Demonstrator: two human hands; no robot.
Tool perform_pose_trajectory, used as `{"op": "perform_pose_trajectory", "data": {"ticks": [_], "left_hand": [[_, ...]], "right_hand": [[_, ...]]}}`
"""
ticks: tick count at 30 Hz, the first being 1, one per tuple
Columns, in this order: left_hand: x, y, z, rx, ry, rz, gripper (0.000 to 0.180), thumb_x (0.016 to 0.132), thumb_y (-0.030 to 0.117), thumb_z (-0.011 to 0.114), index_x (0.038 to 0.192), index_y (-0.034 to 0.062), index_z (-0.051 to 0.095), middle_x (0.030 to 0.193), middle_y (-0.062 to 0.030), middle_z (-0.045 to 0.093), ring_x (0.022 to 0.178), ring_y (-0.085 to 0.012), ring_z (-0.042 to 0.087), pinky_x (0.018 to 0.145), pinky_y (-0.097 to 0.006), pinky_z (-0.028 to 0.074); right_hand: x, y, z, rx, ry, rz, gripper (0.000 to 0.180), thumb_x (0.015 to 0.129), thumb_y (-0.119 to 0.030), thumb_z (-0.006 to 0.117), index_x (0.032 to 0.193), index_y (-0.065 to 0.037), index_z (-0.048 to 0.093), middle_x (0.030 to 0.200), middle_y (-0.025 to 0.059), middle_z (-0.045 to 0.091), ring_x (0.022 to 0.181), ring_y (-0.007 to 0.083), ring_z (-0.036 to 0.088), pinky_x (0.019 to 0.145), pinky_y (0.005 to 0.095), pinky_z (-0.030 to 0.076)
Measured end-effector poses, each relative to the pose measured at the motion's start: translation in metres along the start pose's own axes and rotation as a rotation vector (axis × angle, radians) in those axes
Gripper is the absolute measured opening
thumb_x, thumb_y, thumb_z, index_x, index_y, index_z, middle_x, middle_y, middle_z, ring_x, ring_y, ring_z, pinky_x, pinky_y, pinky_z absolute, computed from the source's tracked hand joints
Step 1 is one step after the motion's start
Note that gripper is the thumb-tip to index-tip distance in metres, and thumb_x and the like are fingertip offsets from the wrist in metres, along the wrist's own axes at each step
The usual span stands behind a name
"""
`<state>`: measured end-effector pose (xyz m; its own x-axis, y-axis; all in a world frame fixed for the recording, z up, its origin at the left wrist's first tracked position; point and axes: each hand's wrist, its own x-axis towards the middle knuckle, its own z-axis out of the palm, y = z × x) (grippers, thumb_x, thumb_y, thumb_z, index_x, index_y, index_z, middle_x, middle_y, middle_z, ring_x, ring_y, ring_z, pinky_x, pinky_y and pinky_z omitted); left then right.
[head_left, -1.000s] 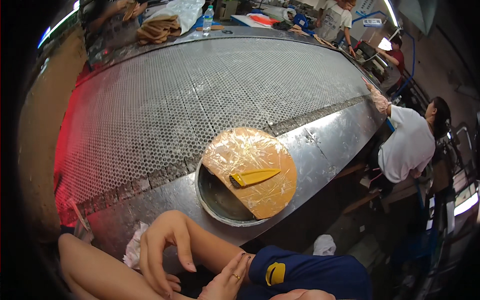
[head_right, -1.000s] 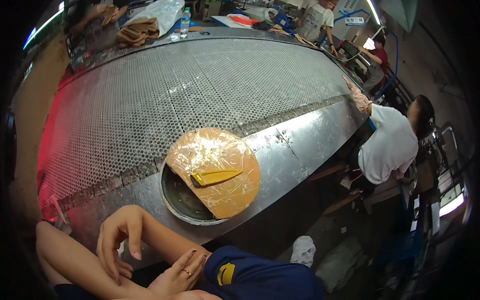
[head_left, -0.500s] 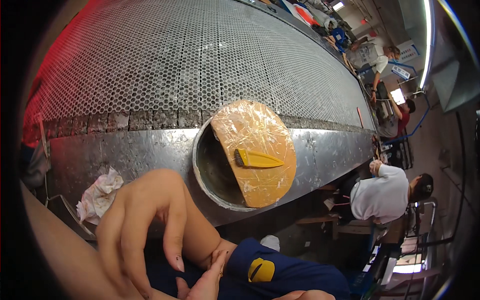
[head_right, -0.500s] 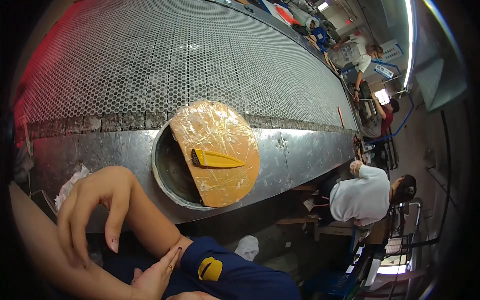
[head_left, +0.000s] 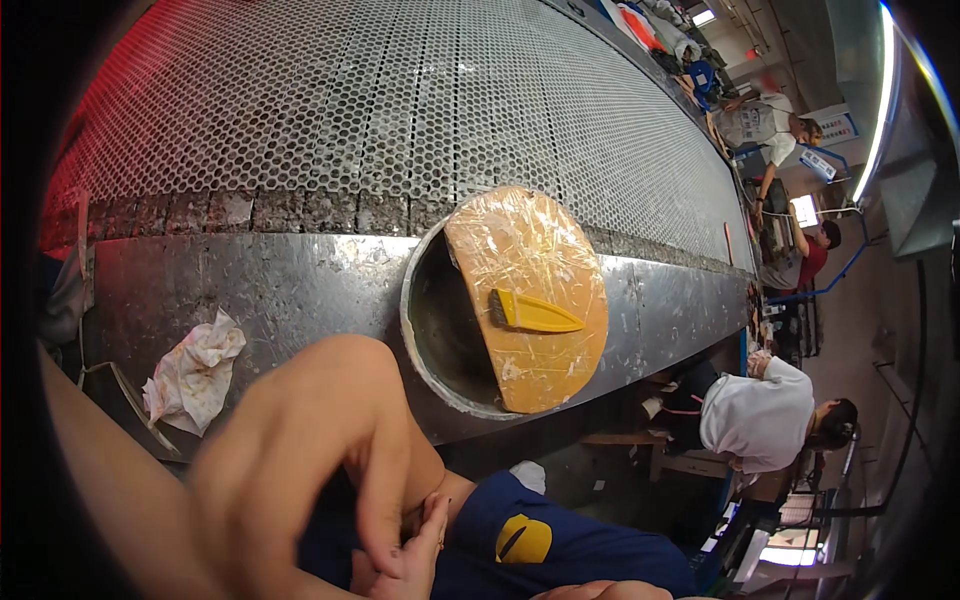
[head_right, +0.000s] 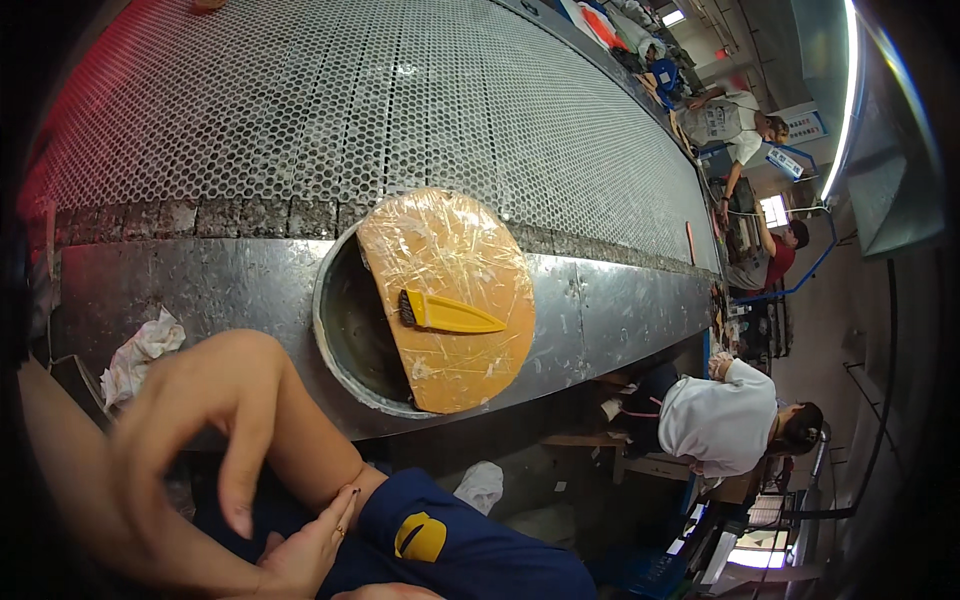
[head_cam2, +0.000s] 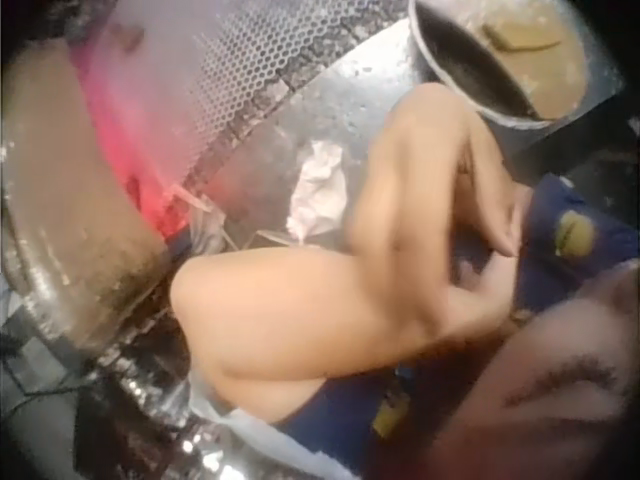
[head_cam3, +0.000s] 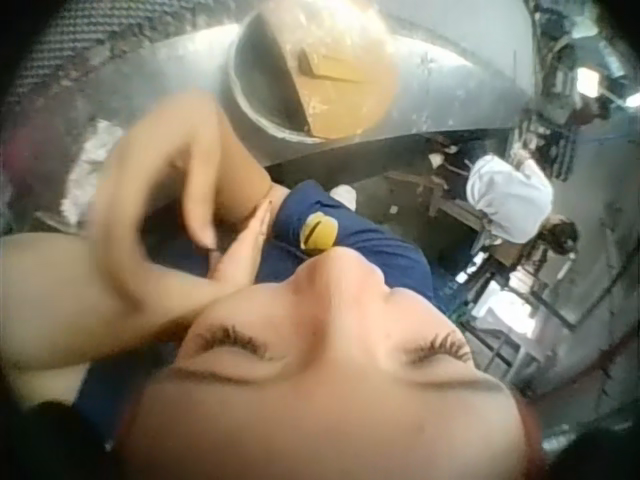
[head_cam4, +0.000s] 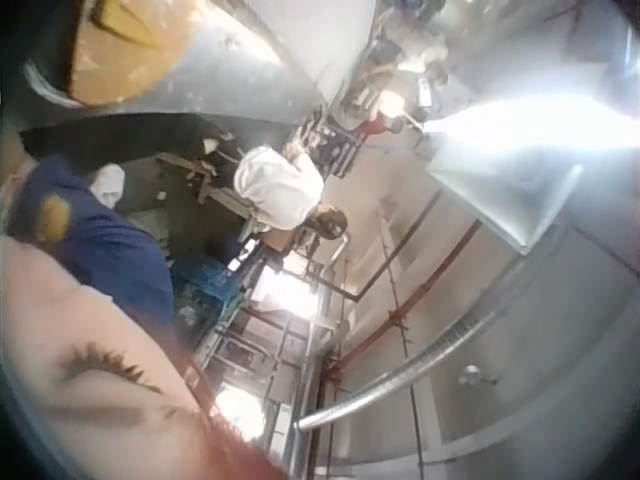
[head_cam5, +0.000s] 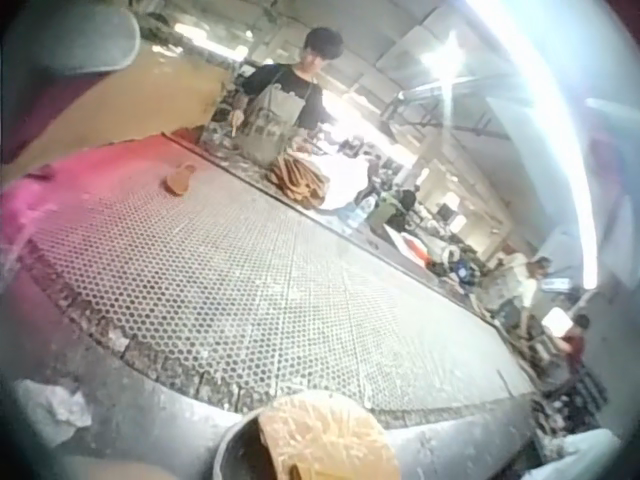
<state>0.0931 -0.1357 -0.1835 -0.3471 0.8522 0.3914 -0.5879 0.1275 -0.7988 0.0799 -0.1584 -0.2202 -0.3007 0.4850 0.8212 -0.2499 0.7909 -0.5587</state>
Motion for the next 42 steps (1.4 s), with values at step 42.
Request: {"op": "perform_pose_trajectory", "data": {"ticks": [42], "left_hand": [[0.065,0.069,-0.004,0.242,-1.194,-1.379,0.034,0.073,0.019,0.069,0.097,-0.0029,0.058,0.094,-0.0078,0.057,0.088,-0.0065,0.056,0.082,-0.019,0.041]], "right_hand": [[0.002,0.005,-0.033,0.038,-0.035,-0.061,0.035,0.079,-0.02,0.074,0.103,0.004,0.065,0.106,0.0163,0.059,0.098,0.0327,0.057,0.083,0.0421,0.046]]}}
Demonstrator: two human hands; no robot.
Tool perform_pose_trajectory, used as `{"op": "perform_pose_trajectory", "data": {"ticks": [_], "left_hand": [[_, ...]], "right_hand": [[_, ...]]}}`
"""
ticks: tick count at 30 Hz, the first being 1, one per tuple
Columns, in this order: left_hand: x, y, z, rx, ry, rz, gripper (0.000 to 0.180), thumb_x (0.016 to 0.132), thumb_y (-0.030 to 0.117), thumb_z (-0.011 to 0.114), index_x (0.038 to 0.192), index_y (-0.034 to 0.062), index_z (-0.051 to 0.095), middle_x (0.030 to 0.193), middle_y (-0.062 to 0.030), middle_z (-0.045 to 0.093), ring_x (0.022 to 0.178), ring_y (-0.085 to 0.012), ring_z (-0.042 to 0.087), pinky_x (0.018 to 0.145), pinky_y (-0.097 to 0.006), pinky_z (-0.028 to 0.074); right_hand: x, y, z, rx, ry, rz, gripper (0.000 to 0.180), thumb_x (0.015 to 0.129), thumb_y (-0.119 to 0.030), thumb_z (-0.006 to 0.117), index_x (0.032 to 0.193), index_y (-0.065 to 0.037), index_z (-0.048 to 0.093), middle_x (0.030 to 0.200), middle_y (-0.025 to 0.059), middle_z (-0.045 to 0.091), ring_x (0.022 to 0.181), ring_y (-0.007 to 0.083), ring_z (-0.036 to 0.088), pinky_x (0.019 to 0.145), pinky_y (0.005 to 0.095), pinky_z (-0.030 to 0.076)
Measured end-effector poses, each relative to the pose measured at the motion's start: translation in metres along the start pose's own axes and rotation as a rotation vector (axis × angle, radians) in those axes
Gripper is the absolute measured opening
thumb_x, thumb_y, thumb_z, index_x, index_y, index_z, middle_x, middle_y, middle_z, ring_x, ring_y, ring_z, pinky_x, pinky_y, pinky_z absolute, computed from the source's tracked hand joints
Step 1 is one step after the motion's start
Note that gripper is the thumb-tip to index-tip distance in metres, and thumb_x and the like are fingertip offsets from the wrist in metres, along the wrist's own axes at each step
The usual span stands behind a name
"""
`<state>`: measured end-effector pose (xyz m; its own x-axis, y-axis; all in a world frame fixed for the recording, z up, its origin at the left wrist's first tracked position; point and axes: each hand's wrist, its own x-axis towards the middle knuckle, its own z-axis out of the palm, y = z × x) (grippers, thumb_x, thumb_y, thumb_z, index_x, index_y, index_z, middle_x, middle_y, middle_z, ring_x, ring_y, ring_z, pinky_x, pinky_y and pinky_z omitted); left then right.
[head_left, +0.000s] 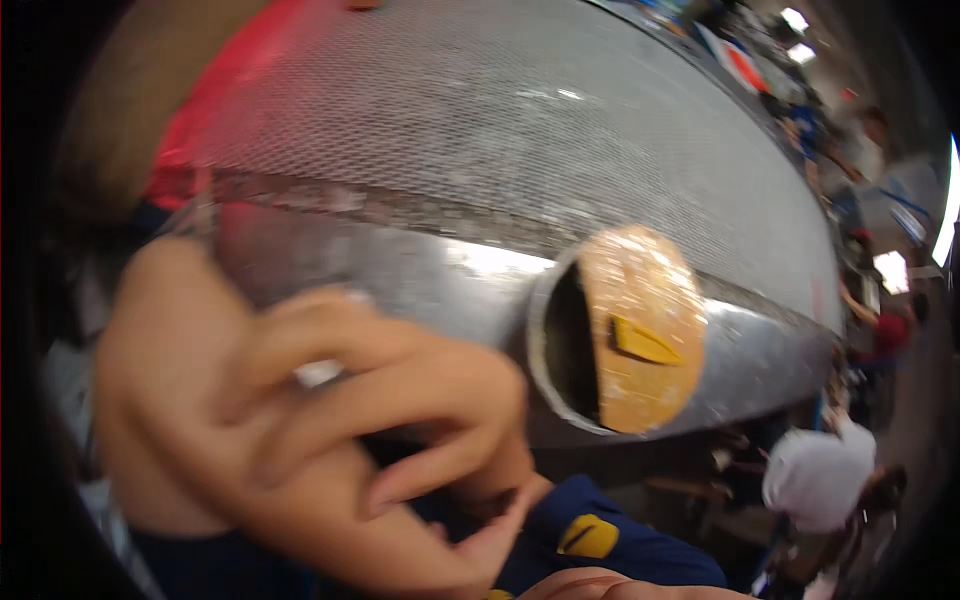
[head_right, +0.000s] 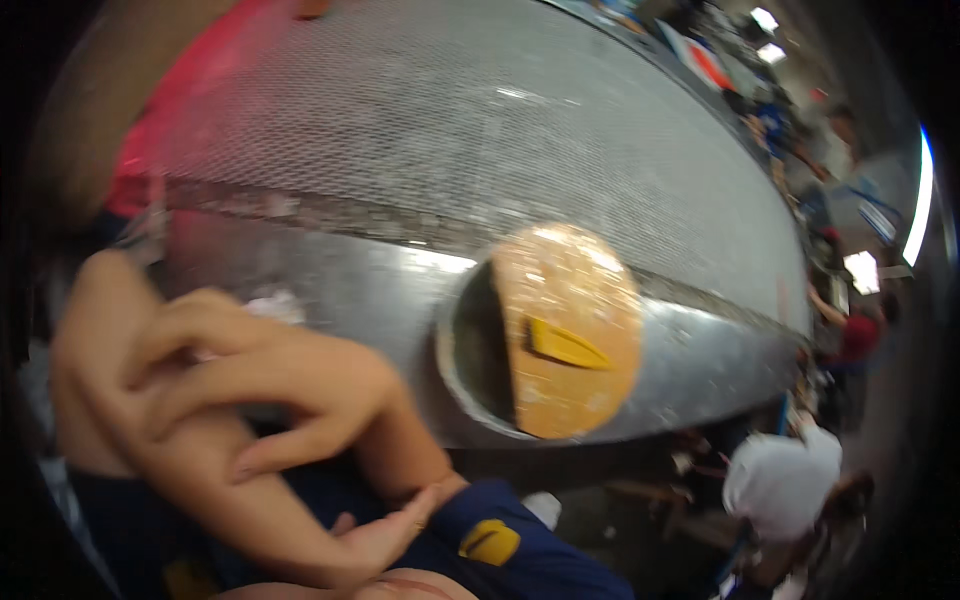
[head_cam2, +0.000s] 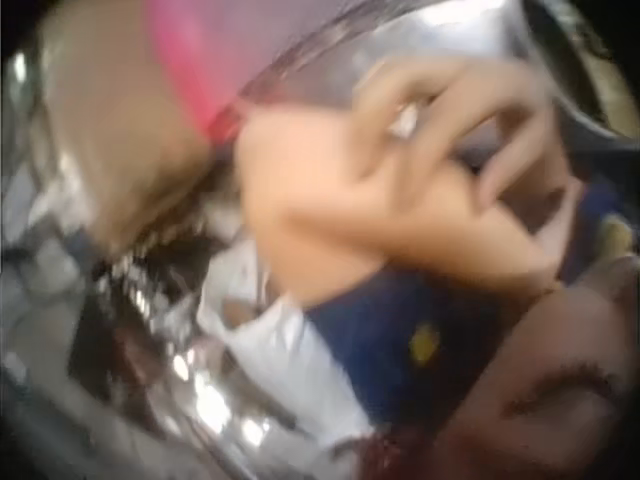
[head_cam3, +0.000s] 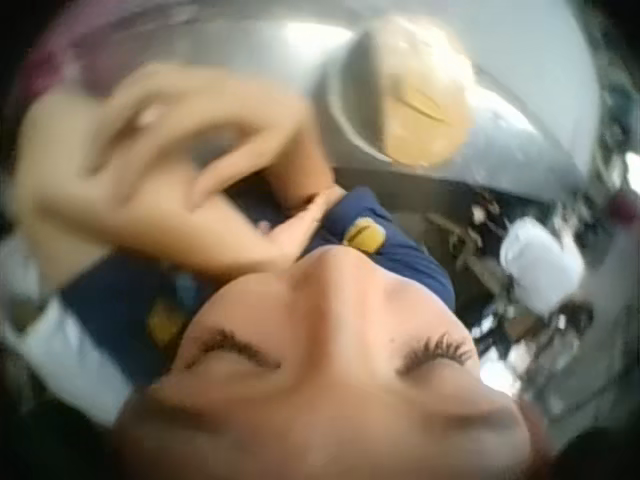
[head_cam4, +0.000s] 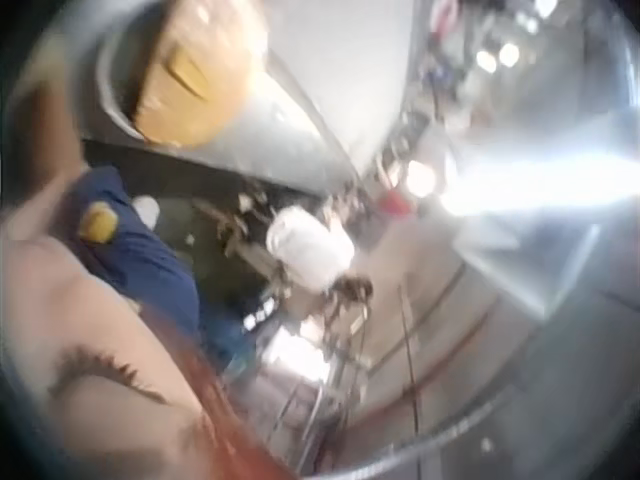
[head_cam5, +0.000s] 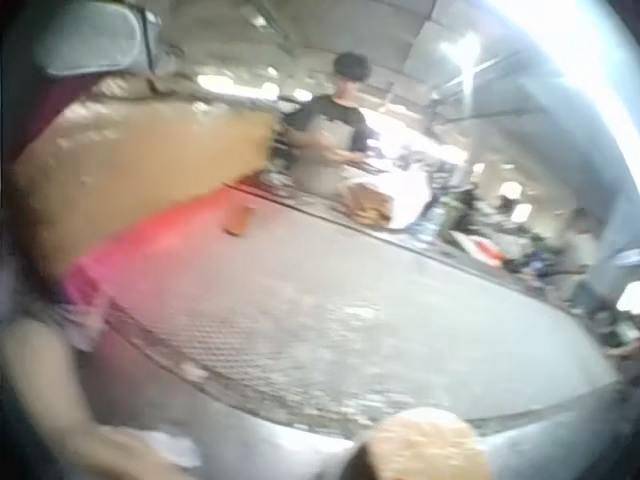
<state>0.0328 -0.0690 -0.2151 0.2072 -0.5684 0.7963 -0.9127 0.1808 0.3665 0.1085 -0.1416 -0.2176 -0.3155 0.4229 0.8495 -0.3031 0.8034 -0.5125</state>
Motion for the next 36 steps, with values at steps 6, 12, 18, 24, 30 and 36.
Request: {"op": "perform_pose_trajectory", "data": {"ticks": [6,12,18,24,30,36], "left_hand": [[-0.018,-0.013,0.007,0.255,-0.526,-0.294,0.032,0.073,0.019,0.068,0.095,-0.0022,0.058,0.093,-0.008,0.057,0.086,-0.0081,0.056,0.08,-0.021,0.042],[-0.029,-0.026,0.019,0.285,-0.64,-0.374,0.03,0.072,0.019,0.067,0.092,-0.0015,0.059,0.091,-0.0082,0.057,0.084,-0.0098,0.056,0.078,-0.023,0.043],[-0.018,-0.043,0.037,0.279,-0.701,-0.364,0.027,0.072,0.018,0.067,0.09,-0.0009,0.059,0.09,-0.0083,0.057,0.082,-0.0114,0.057,0.076,-0.025,0.044],[-0.023,-0.049,0.042,0.295,-0.732,-0.457,0.025,0.072,0.018,0.066,0.088,-0.0002,0.06,0.088,-0.0085,0.057,0.081,-0.0131,0.057,0.074,-0.026,0.045],[-0.014,-0.072,0.057,0.274,-0.74,-0.511,0.023,0.071,0.018,0.065,0.085,0.0005,0.061,0.087,-0.0087,0.057,0.079,-0.0147,0.057,0.072,-0.028,0.045],[-0.01,-0.079,0.059,0.318,-0.74,-0.558,0.021,0.071,0.018,0.064,0.083,0.0012,0.061,0.085,-0.0088,0.057,0.077,-0.0163,0.057,0.07,-0.03,0.046]], "right_hand": [[0.028,-0.022,-0.012,0.155,-0.064,0.032,0.024,0.082,-0.012,0.067,0.092,0.009,0.065,0.095,0.0212,0.064,0.085,0.0391,0.062,0.072,0.0443,0.05],[0.042,-0.012,0.005,-0.503,0.461,0.128,0.027,0.083,-0.018,0.068,0.09,0.008,0.069,0.093,0.0208,0.066,0.08,0.0319,0.066,0.071,0.0393,0.055],[0.018,-0.034,-0.019,0.187,-0.049,0.042,0.027,0.082,-0.016,0.068,0.086,0.011,0.069,0.092,0.0238,0.066,0.081,0.0335,0.067,0.07,0.0385,0.056],[0.045,-0.02,0.008,-0.329,0.365,0.024,0.029,0.081,-0.02,0.069,0.097,0.005,0.068,0.082,0.0181,0.066,0.074,0.0351,0.062,0.067,0.0444,0.049],[0.028,-0.047,-0.016,0.092,-0.131,-0.025,0.016,0.078,-0.015,0.074,0.083,0.0,0.071,0.079,0.013,0.067,0.08,0.0259,0.065,0.066,0.036,0.052],[0.041,-0.04,0.02,-0.511,0.72,0.24,0.035,0.064,-0.03,0.076,0.08,0.0,0.07,0.093,0.0188,0.064,0.097,0.0341,0.057,0.087,0.0434,0.043]]}}
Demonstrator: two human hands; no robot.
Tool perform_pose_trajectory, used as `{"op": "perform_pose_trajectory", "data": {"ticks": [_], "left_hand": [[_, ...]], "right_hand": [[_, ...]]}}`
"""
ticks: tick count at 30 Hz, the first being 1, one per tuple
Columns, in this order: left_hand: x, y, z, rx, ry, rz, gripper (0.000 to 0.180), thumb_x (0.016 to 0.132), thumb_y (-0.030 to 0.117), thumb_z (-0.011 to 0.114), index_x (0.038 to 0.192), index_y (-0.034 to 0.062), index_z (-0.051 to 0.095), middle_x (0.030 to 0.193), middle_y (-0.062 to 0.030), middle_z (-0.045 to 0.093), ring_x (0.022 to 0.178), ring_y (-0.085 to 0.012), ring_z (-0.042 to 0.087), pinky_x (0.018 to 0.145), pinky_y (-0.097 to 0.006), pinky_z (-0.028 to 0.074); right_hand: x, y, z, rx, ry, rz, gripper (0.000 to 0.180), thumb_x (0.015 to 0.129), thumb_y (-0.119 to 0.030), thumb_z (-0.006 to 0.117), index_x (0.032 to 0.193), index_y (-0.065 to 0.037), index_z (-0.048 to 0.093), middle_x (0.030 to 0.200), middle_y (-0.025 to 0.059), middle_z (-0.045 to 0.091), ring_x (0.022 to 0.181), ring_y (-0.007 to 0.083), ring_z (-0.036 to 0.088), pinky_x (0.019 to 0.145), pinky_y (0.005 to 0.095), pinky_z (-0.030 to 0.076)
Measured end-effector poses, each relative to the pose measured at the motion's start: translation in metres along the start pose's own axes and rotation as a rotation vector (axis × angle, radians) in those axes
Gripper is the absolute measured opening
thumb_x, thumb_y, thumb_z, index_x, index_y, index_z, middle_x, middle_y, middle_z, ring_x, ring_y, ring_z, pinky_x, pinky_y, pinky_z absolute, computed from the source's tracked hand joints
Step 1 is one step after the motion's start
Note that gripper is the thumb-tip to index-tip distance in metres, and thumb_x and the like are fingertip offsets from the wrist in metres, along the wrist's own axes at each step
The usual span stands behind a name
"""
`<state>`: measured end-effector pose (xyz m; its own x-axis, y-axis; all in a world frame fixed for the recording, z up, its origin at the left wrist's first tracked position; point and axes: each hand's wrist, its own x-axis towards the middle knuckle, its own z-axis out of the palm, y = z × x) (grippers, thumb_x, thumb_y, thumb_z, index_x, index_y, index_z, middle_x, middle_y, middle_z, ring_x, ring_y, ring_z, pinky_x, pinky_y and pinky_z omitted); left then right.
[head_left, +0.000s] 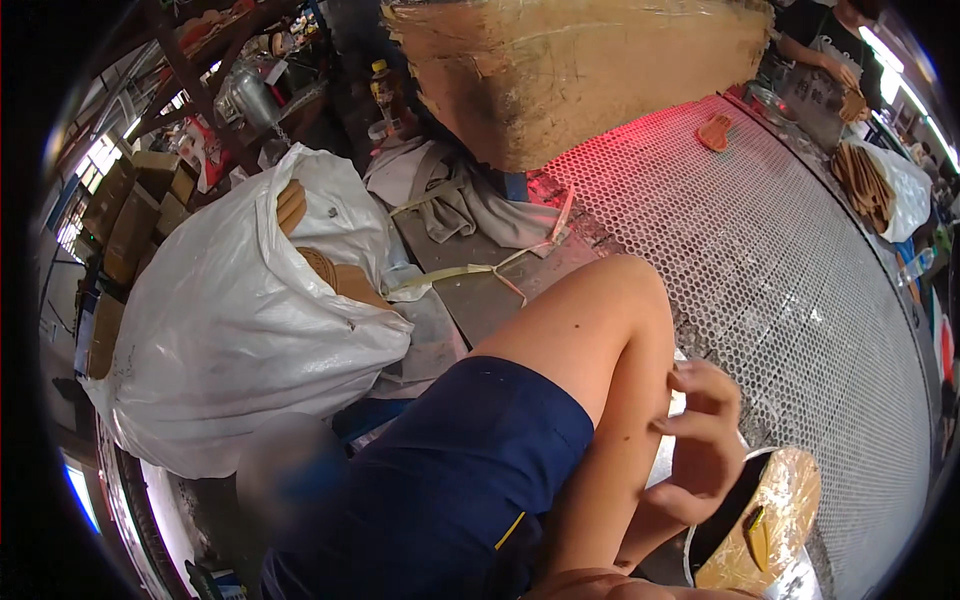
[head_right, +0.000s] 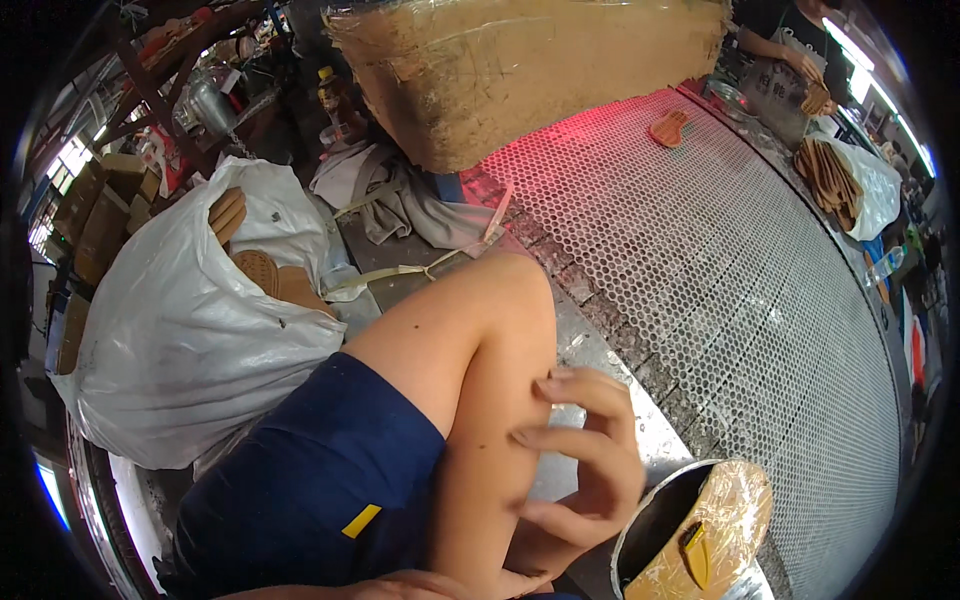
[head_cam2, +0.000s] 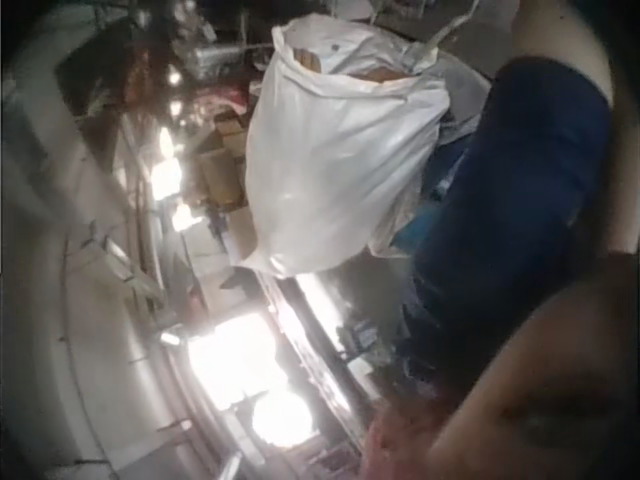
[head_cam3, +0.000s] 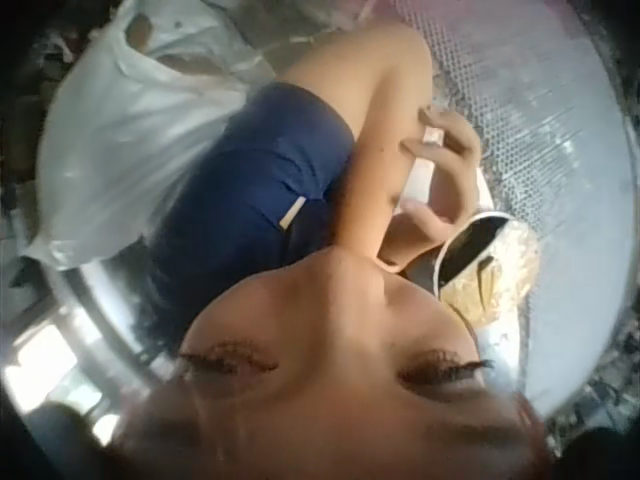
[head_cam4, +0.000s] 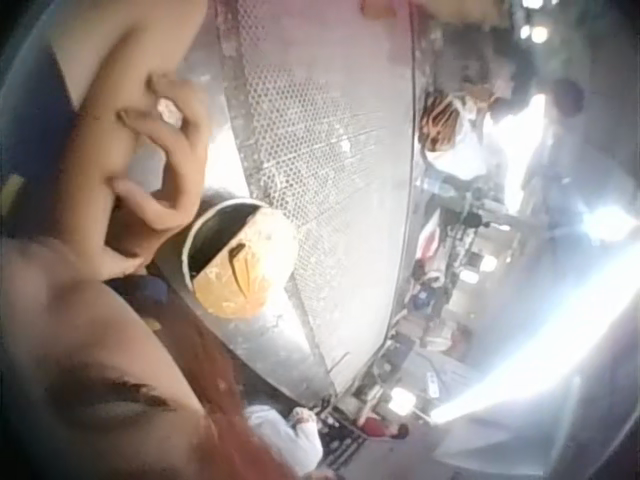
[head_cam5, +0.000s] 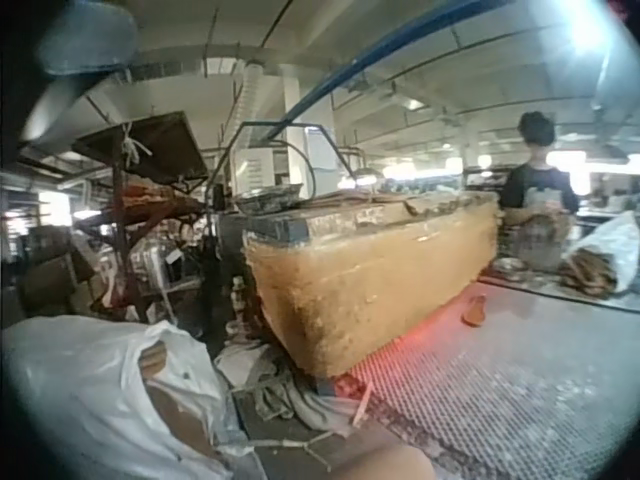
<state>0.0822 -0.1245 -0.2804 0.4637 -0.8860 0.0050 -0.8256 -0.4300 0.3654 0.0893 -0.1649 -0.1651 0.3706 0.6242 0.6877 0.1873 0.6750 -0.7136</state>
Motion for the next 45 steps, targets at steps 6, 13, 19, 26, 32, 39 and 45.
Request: {"op": "perform_pose_trajectory", "data": {"ticks": [6,13,19,26,32,39,45], "left_hand": [[0.025,0.017,-0.007,0.077,-0.014,0.117,0.019,0.071,0.018,0.063,0.081,0.0018,0.062,0.084,-0.009,0.058,0.075,-0.018,0.058,0.068,-0.032,0.047],[-0.004,0.107,-0.026,0.295,0.141,0.079,0.017,0.071,0.018,0.062,0.078,0.0026,0.062,0.082,-0.0092,0.058,0.073,-0.0199,0.058,0.066,-0.035,0.048],[-0.106,0.125,-0.117,0.81,0.257,-0.925,0.014,0.066,0.019,0.061,0.063,0.0062,0.057,0.062,-0.0094,0.05,0.053,-0.0232,0.054,0.043,-0.036,0.042],[-0.246,0.143,-0.112,0.347,-0.556,-2.293,0.047,0.077,0.041,0.069,0.104,0.0033,0.066,0.108,-0.0166,0.065,0.1,-0.0319,0.064,0.082,-0.051,0.05],[-0.334,0.204,-0.094,0.335,-0.651,-2.48,0.064,0.066,0.029,0.076,0.123,0.0071,0.058,0.129,-0.0156,0.056,0.119,-0.028,0.055,0.097,-0.047,0.043],[-0.346,0.206,-0.095,0.52,-0.666,-2.372,0.044,0.075,0.004,0.064,0.118,0.002,0.056,0.111,-0.0161,0.065,0.091,-0.03,0.068,0.075,-0.039,0.055],[-0.201,0.178,-0.133,1.189,0.079,-1.701,0.045,0.075,-0.001,0.057,0.119,-0.0069,0.049,0.121,-0.0218,0.056,0.111,-0.0341,0.058,0.089,-0.038,0.05]], "right_hand": [[0.01,-0.018,-0.032,0.032,-0.464,-0.104,0.023,0.068,-0.029,0.074,0.068,-0.007,0.07,0.09,0.0169,0.064,0.089,0.0285,0.059,0.079,0.0356,0.044],[-0.015,0.017,-0.033,0.442,-0.101,0.145,0.018,0.086,-0.015,0.063,0.077,0.001,0.058,0.064,0.0125,0.058,0.049,0.0199,0.056,0.044,0.0308,0.046],[-0.004,0.031,-0.038,0.194,0.503,0.401,0.011,0.088,-0.008,0.057,0.092,0.002,0.06,0.069,0.0041,0.055,0.06,0.0104,0.05,0.056,0.0226,0.039],[-0.014,0.021,-0.047,0.457,0.527,0.367,0.012,0.089,-0.008,0.056,0.095,0.002,0.06,0.073,0.0032,0.056,0.062,0.0081,0.05,0.055,0.0207,0.038],[-0.022,0.025,-0.054,0.618,0.691,0.299,0.013,0.09,-0.01,0.055,0.096,0.0,0.061,0.07,0.0016,0.055,0.06,0.007,0.05,0.053,0.0213,0.037],[-0.014,0.051,-0.039,0.669,0.7,0.463,0.009,0.088,-0.01,0.059,0.09,-0.002,0.063,0.067,0.0003,0.055,0.057,0.0066,0.049,0.05,0.02,0.037],[-0.016,0.058,-0.046,0.621,0.694,0.459,0.01,0.088,-0.01,0.058,0.09,-0.001,0.062,0.068,0.0007,0.055,0.058,0.0067,0.05,0.05,0.0196,0.039]]}}
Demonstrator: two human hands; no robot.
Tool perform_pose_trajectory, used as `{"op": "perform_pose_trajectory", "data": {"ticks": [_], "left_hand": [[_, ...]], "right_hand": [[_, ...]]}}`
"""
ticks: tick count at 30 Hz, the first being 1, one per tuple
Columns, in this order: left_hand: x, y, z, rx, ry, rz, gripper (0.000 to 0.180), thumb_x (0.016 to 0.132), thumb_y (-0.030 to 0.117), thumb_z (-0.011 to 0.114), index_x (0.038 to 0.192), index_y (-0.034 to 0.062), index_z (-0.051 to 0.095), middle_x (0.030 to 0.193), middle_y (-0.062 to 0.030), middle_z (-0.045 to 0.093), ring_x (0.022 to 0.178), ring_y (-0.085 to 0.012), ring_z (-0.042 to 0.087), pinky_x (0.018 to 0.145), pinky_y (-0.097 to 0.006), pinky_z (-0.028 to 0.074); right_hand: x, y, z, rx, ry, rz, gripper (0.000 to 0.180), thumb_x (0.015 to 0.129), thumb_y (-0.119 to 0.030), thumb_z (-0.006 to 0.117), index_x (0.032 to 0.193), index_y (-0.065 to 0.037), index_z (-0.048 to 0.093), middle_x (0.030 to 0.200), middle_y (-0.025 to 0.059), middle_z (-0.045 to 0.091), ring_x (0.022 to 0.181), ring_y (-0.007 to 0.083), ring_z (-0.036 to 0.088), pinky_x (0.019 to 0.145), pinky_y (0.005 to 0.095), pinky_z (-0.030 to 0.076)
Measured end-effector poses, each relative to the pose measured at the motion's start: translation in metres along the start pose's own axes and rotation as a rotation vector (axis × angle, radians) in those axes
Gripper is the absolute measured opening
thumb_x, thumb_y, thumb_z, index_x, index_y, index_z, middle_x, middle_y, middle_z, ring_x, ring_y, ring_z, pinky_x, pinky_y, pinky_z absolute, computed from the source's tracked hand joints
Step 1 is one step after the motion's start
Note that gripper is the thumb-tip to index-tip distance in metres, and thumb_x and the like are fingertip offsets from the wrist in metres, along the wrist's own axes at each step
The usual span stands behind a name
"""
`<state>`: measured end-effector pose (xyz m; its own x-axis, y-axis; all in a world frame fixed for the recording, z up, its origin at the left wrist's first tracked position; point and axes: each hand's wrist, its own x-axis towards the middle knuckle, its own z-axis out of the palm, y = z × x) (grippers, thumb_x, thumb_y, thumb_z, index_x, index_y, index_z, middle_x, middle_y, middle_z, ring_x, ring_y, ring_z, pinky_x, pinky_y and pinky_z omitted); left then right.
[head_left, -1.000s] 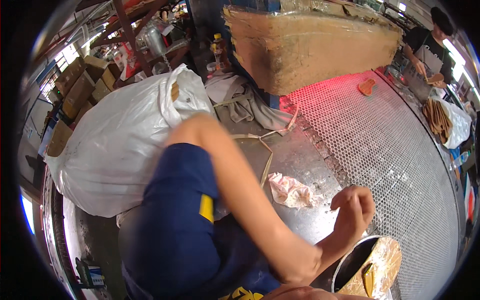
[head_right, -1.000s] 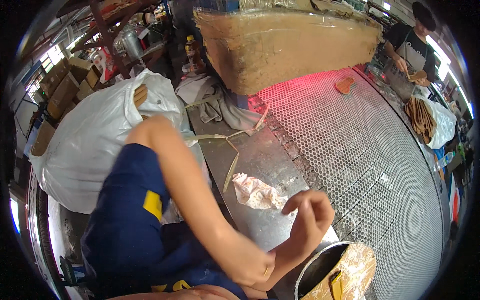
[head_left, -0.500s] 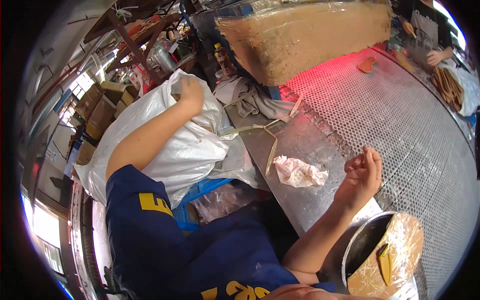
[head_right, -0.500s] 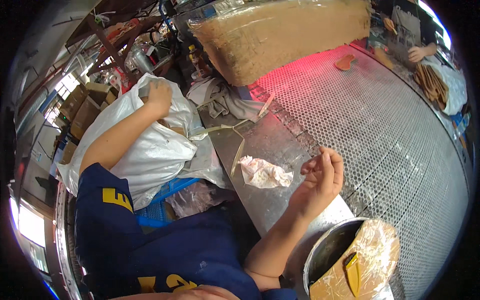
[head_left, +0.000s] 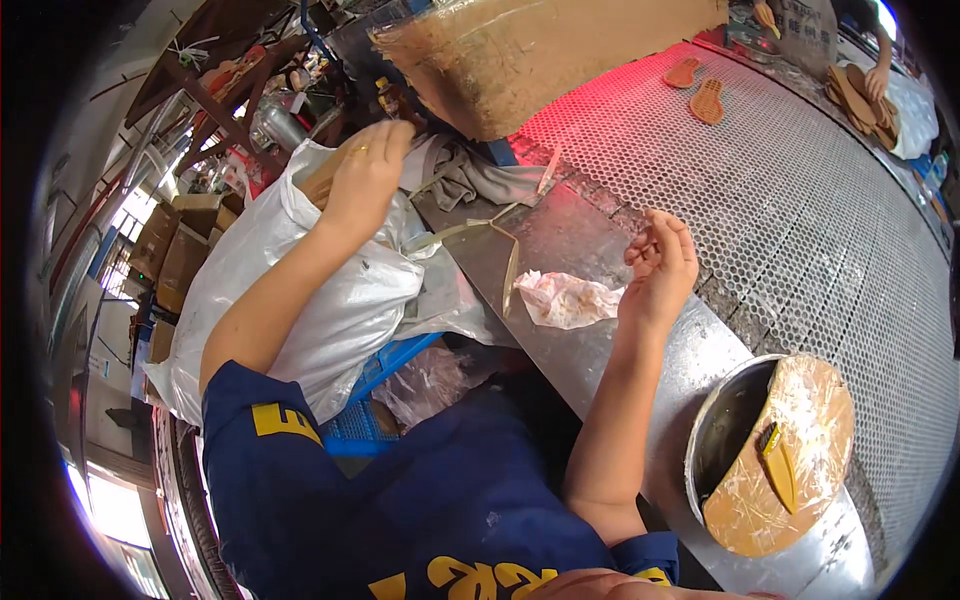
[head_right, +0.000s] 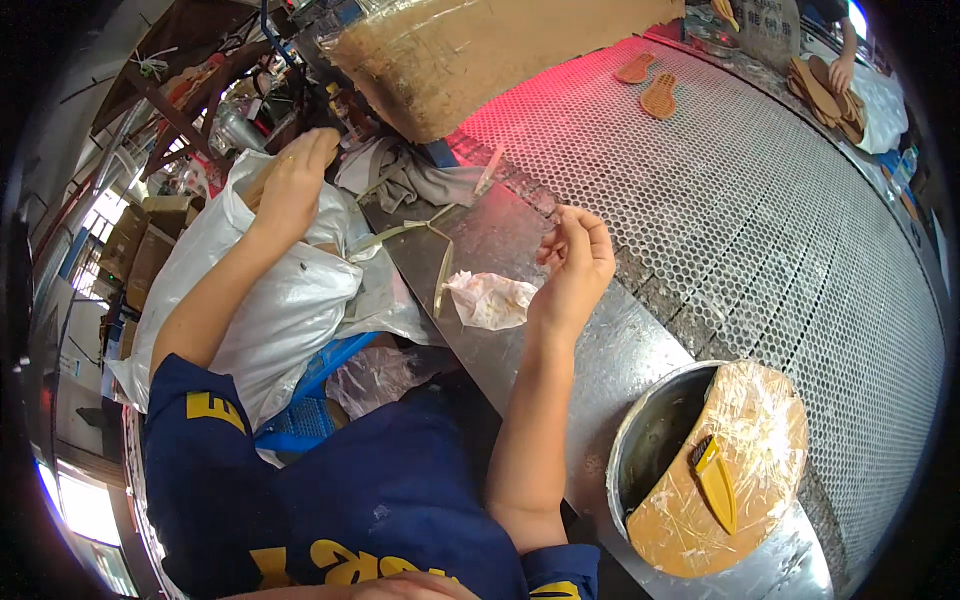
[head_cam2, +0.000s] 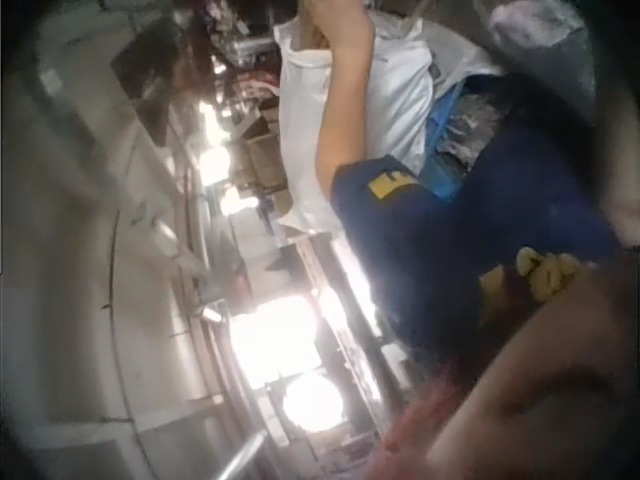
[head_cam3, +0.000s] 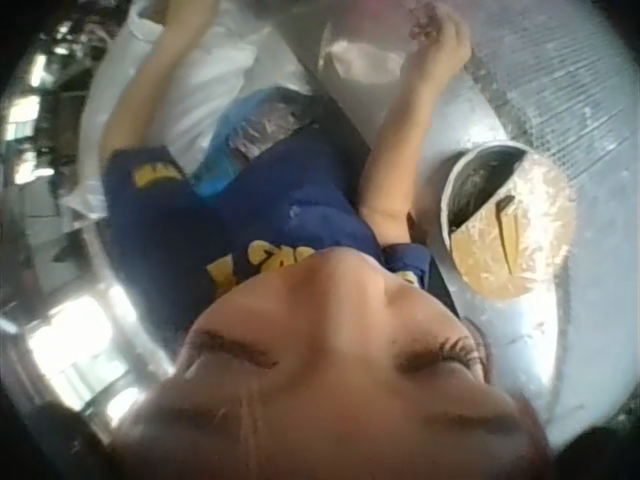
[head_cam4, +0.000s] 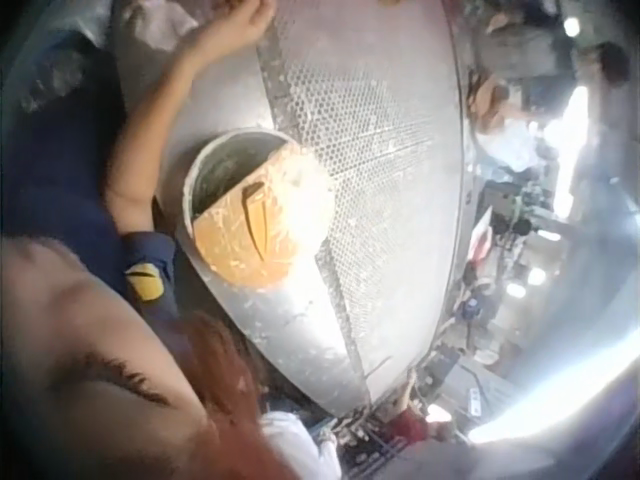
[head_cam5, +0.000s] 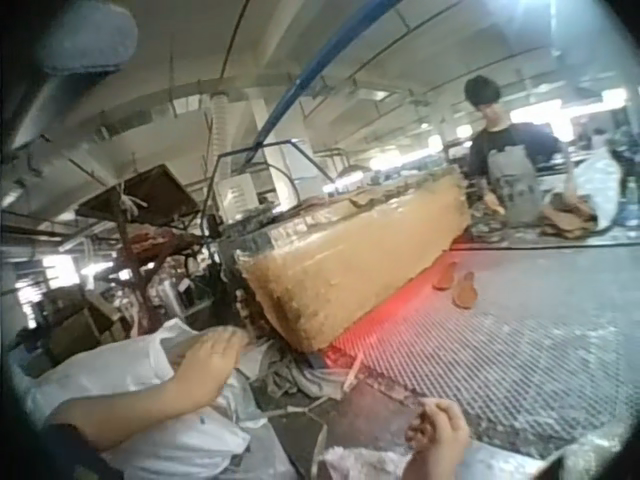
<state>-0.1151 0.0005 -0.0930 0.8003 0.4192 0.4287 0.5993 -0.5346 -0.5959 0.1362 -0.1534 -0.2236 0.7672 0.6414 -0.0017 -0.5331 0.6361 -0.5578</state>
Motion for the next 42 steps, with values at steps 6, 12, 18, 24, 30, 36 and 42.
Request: {"op": "perform_pose_trajectory", "data": {"ticks": [6,12,18,24,30,36,42], "left_hand": [[-0.016,0.047,-0.005,-0.355,0.377,0.102,0.061,0.075,0.001,0.061,0.131,-0.009,0.041,0.131,-0.0232,0.049,0.12,-0.0358,0.051,0.098,-0.038,0.046],[-0.007,0.127,0.057,-0.726,0.11,0.435,0.051,0.08,0.008,0.061,0.129,0.0013,0.047,0.125,-0.0159,0.053,0.116,-0.0325,0.053,0.095,-0.041,0.046],[-0.001,0.145,0.047,-0.934,-0.174,0.378,0.046,0.085,0.018,0.06,0.128,0.0059,0.051,0.125,-0.015,0.054,0.114,-0.0323,0.053,0.095,-0.041,0.044],[0.0,0.07,0.06,-0.307,-0.47,0.052,0.027,0.083,0.026,0.059,0.1,0.006,0.066,0.085,-0.0145,0.068,0.079,-0.034,0.067,0.067,-0.046,0.053],[-0.072,-0.095,0.102,0.186,-1.407,0.153,0.016,0.077,0.019,0.063,0.084,0.0047,0.066,0.104,-0.0159,0.065,0.096,-0.0293,0.064,0.08,-0.045,0.049],[-0.095,-0.036,0.11,0.041,-1.589,0.173,0.044,0.082,0.032,0.056,0.117,0.0125,0.039,0.128,-0.0162,0.044,0.115,-0.0327,0.051,0.094,-0.049,0.039],[-0.106,0.008,0.067,-0.423,-1.502,0.046,0.078,0.086,0.045,0.048,0.151,0.0203,0.012,0.152,-0.0165,0.023,0.133,-0.0361,0.037,0.108,-0.054,0.028]], "right_hand": [[-0.001,-0.009,-0.006,0.021,0.044,-0.009,0.011,0.089,-0.009,0.055,0.091,-0.001,0.062,0.069,0.0008,0.054,0.058,0.0071,0.05,0.05,0.0193,0.038],[0.0,-0.01,-0.011,0.004,0.057,0.046,0.011,0.089,-0.008,0.054,0.09,-0.001,0.062,0.066,0.0008,0.053,0.057,0.0073,0.049,0.05,0.0197,0.038],[-0.001,-0.005,-0.019,-0.214,-0.057,0.003,0.008,0.086,-0.007,0.059,0.09,-0.002,0.062,0.073,0.0031,0.06,0.064,0.0073,0.053,0.057,0.0198,0.04],[-0.004,-0.003,-0.019,-0.173,-0.083,-0.014,0.008,0.087,-0.005,0.058,0.091,0.0,0.062,0.075,0.0029,0.059,0.064,0.0073,0.051,0.059,0.0204,0.04],[-0.014,-0.012,-0.016,-0.102,-0.119,-0.005,0.007,0.087,-0.003,0.056,0.091,0.001,0.061,0.074,0.003,0.059,0.064,0.0075,0.051,0.06,0.021,0.04],[-0.01,-0.026,-0.028,-0.074,-0.006,-0.062,0.009,0.088,-0.005,0.056,0.093,0.001,0.061,0.074,0.0036,0.059,0.064,0.0089,0.052,0.06,0.0218,0.04],[-0.012,-0.034,-0.032,0.019,0.047,-0.067,0.01,0.088,-0.006,0.056,0.094,0.001,0.061,0.075,0.0037,0.06,0.064,0.0086,0.054,0.059,0.0209,0.042]]}}
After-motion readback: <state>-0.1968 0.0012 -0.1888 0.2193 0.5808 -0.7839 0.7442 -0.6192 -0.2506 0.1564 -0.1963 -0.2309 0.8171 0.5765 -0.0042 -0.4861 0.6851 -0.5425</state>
